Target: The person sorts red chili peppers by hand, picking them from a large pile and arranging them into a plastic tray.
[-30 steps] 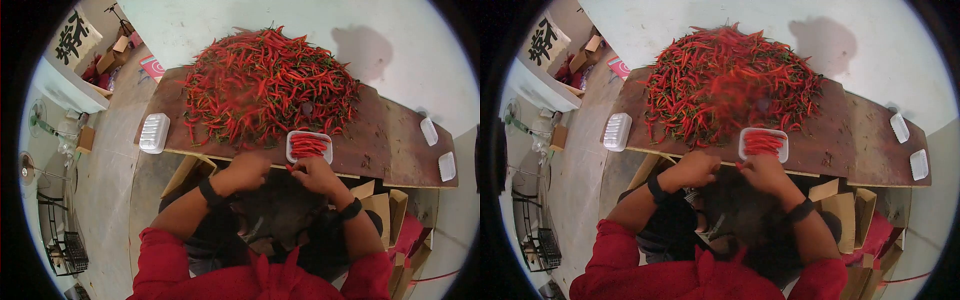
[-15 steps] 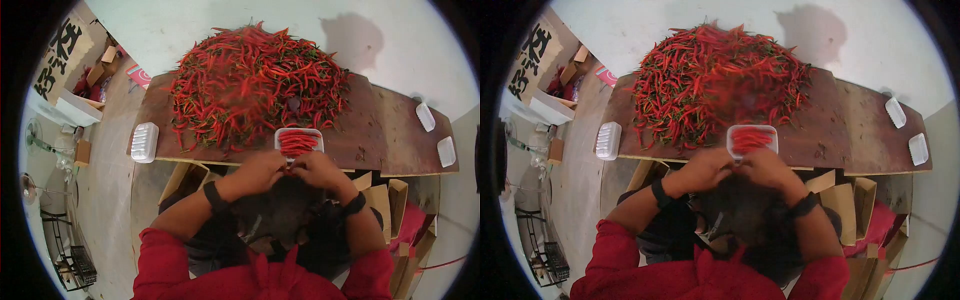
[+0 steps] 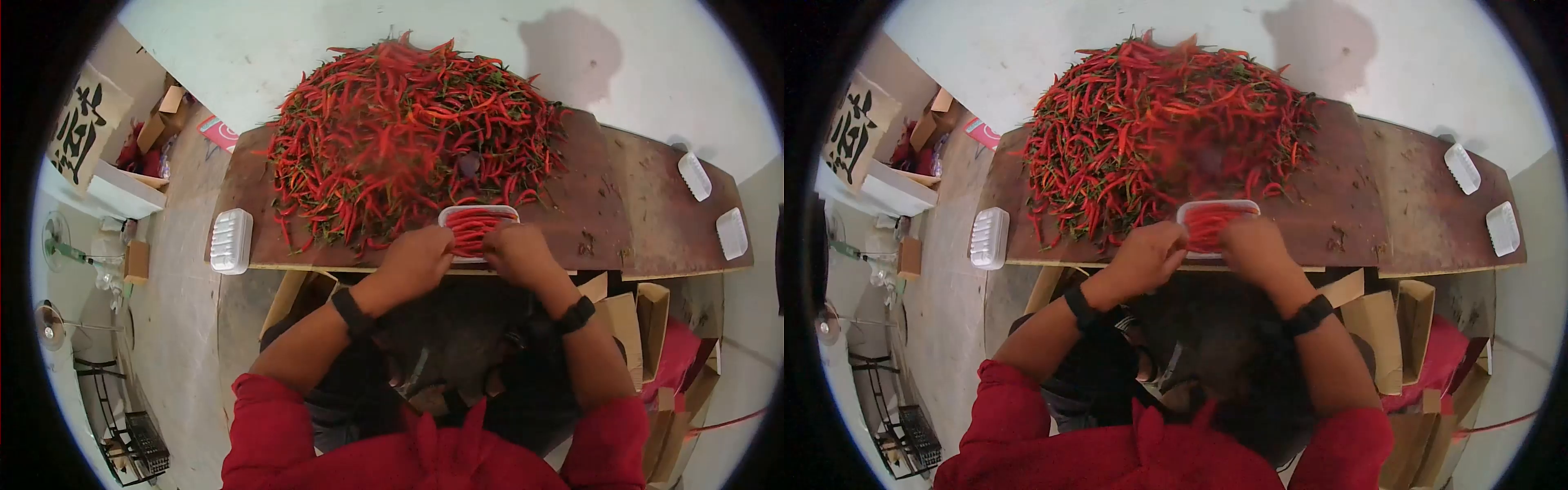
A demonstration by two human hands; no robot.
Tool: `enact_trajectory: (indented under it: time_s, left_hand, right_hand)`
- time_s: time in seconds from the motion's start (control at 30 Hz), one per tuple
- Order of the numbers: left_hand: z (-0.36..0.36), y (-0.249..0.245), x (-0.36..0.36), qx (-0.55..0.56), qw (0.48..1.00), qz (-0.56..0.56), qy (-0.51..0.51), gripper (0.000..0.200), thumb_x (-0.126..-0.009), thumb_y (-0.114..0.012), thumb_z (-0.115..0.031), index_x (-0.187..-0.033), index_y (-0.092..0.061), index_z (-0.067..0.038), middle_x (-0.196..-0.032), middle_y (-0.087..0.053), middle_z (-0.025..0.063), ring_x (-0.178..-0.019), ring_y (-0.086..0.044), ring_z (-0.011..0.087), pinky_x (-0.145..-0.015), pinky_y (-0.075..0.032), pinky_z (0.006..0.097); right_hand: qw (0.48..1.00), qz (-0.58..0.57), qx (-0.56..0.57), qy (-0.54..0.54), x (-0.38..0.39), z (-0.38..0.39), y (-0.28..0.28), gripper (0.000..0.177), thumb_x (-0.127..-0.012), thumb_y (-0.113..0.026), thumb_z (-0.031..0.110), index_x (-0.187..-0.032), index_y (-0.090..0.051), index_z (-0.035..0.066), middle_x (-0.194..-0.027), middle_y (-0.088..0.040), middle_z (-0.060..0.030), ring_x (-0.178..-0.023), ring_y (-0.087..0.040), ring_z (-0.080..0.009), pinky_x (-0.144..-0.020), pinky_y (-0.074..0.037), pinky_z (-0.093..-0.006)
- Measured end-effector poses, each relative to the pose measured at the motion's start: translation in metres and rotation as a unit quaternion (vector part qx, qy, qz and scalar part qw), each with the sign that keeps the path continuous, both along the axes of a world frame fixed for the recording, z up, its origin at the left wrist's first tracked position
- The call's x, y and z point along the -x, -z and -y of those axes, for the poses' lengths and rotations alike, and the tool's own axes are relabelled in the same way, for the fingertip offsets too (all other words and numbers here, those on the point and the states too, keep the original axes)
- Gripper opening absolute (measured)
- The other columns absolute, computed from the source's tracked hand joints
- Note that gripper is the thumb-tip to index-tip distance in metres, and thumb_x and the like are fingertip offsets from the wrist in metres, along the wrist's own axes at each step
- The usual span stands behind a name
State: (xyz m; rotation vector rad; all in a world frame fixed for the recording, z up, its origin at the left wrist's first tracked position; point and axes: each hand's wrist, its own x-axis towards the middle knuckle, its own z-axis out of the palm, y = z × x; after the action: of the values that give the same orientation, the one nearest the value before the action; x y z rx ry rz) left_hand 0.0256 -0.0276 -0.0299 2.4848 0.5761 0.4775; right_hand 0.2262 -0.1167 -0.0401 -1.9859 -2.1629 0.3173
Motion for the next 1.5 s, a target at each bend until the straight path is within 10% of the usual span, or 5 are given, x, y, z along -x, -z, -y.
enact_trajectory:
  time_s: [1.5]
  left_hand:
    - [-0.006, 0.018, -0.019, -0.025, 0.998, -0.057, -0.005, 0.013, -0.075, -0.060, -0.013, -0.086, -0.062, -0.006, -0.090, -0.060, 0.0155, -0.085, -0.058, 0.0356, -0.073, -0.047, 0.0456]
  right_hand:
    - [0.999, -0.019, -0.028, 0.034, 0.005, -0.002, -0.001, 0.010, -0.076, -0.061, 0.016, -0.079, -0.063, 0.007, -0.081, -0.063, -0.0151, -0.080, -0.061, -0.0353, -0.070, -0.049, -0.0465]
